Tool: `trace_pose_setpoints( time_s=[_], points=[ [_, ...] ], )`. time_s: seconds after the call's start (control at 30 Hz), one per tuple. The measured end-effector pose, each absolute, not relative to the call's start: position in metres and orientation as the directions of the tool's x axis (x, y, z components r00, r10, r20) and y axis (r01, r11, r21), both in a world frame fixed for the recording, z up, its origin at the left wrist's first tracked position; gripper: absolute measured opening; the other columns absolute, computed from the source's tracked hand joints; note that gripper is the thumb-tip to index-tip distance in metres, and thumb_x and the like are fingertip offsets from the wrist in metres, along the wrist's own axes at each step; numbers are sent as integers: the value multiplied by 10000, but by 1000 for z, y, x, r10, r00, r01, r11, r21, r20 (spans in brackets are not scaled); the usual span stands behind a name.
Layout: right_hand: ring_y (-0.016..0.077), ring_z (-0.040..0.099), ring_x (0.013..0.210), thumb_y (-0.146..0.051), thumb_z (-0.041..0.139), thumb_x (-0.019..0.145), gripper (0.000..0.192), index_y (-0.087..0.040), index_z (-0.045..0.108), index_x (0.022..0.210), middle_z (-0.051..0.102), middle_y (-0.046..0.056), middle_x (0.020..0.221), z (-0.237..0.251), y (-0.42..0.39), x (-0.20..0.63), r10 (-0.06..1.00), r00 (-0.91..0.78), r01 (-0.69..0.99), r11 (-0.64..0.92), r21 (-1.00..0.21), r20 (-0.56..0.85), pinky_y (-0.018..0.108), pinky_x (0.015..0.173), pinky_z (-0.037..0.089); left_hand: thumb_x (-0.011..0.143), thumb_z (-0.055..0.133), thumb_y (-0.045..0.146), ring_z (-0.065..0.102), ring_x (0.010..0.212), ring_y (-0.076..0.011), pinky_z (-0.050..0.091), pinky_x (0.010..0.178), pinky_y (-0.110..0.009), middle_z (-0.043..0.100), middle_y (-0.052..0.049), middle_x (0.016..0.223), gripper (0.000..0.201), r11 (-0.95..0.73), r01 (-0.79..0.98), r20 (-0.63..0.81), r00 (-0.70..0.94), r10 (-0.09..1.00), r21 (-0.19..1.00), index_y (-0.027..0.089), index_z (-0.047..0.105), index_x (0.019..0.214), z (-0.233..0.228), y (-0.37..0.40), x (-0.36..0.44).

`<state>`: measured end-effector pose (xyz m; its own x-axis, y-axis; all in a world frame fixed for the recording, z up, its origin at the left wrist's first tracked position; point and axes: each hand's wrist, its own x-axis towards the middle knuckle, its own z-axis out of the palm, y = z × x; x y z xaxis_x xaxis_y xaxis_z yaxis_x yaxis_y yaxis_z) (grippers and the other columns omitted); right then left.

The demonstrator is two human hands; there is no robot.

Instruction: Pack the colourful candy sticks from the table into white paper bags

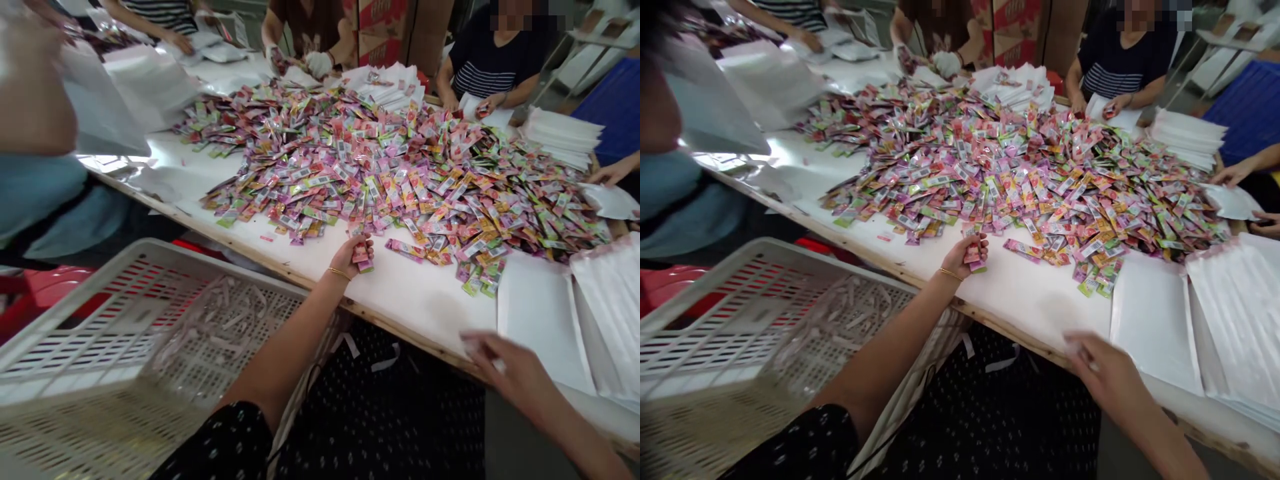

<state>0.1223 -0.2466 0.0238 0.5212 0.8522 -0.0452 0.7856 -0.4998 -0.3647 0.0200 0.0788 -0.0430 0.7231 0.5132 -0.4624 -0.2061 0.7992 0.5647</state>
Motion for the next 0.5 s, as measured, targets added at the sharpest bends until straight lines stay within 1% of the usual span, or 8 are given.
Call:
trace_pose_setpoints(
  time_s=[0.03, 0.1, 0.13, 0.17, 0.2, 0.3, 0.37, 0.5],
  points=[
    [222, 590, 1117, -427, 538, 895, 377, -223, 610, 1205, 620, 84, 1234, 18, -217, 132, 885, 465, 833, -438, -337, 0, 372, 947, 491, 763, 552, 141, 525, 463, -75, 431, 456, -182, 584, 11, 638, 101, 797, -201, -467, 719, 514, 569, 139, 533, 863, -44, 78, 19],
    [282, 440, 1310, -364, 657, 810, 620, -160, 482, 1368, 447, 139, 1442, 6, -148, 156, 928, 369, 911, -349, -220, 56, 433, 1061, 390, 763, 554, 140, 528, 464, -77, 434, 456, -184, 586, 8, 641, 101, 795, -192, -480, 708, 518, 576, 140, 531, 861, -45, 78, 19],
    [316, 354, 1368, -333, 727, 747, 772, -118, 411, 1418, 342, 173, 1504, 0, -114, 168, 938, 342, 931, -332, -148, 47, 469, 1089, 341, 764, 556, 140, 531, 466, -77, 434, 457, -184, 586, 8, 641, 98, 793, -192, -486, 700, 523, 578, 140, 529, 859, -45, 79, 18],
    [335, 310, 1388, -321, 771, 703, 841, -101, 396, 1423, 291, 189, 1525, -5, -83, 179, 939, 344, 935, -341, -99, 20, 489, 1100, 305, 766, 559, 142, 532, 468, -76, 434, 458, -183, 585, 10, 640, 96, 792, -195, -490, 693, 529, 578, 140, 529, 857, -44, 79, 18],
    [341, 313, 1381, -305, 798, 675, 831, -83, 435, 1389, 335, 206, 1498, -10, -59, 187, 943, 332, 940, -331, -76, -8, 497, 1106, 278, 769, 562, 145, 533, 469, -74, 433, 459, -181, 584, 12, 638, 94, 792, -200, -493, 688, 533, 577, 140, 529, 856, -44, 80, 18],
    [303, 420, 1299, -274, 764, 724, 452, -114, 640, 1128, 588, 166, 1274, -25, -31, 197, 963, 261, 961, -266, -79, -70, 466, 1100, 268, 774, 572, 155, 535, 469, -72, 430, 455, -180, 582, 17, 636, 94, 795, -205, -495, 686, 533, 571, 144, 533, 859, -43, 81, 18],
    [257, 489, 1227, -226, 655, 816, 258, -139, 668, 1059, 637, 130, 1194, -36, -43, 190, 967, 246, 963, -252, -99, -72, 414, 1075, 314, 779, 559, 151, 535, 466, -75, 427, 447, -183, 581, 16, 634, 88, 800, -200, -488, 701, 520, 566, 144, 534, 863, -43, 80, 18],
    [210, 506, 1203, -183, 490, 896, 439, -122, 509, 1330, 563, 131, 1313, -58, -90, 161, 941, 339, 928, -332, -171, 15, 345, 1030, 388, 771, 533, 133, 534, 457, -81, 425, 432, -191, 580, 11, 632, 91, 805, -157, -475, 737, 480, 572, 141, 534, 862, -41, 75, 20]
  ],
)
